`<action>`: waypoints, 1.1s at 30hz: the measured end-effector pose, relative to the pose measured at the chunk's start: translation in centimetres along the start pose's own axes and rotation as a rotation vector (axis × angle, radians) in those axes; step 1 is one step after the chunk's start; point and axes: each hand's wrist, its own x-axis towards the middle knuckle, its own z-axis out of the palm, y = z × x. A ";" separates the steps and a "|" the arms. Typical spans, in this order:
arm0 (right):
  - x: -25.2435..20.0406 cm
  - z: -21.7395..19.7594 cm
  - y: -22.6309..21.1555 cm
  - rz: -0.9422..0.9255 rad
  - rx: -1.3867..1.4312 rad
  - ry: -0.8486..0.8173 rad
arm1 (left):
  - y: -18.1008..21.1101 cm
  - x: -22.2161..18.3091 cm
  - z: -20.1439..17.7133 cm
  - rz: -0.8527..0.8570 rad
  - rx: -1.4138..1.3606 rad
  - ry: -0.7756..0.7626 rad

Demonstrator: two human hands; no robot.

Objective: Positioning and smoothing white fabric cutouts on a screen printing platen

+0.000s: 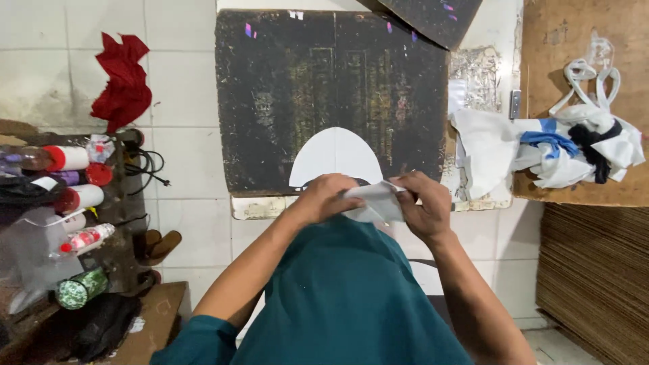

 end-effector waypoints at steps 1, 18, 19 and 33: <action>0.4 -0.4 0.1 0.006 -0.003 -0.009 | 0.3 -0.4 -0.8 -0.005 -0.010 0.003; 10.6 0.1 11.3 0.187 -0.013 -0.205 | 2.4 8.3 -11.7 -0.185 0.274 0.216; 9.8 0.9 12.5 0.194 -0.008 -0.210 | 2.8 9.2 -10.8 -0.194 0.273 0.215; 22.6 0.0 3.2 -0.051 -0.022 -0.569 | 0.3 16.1 -9.3 0.084 -0.138 -0.015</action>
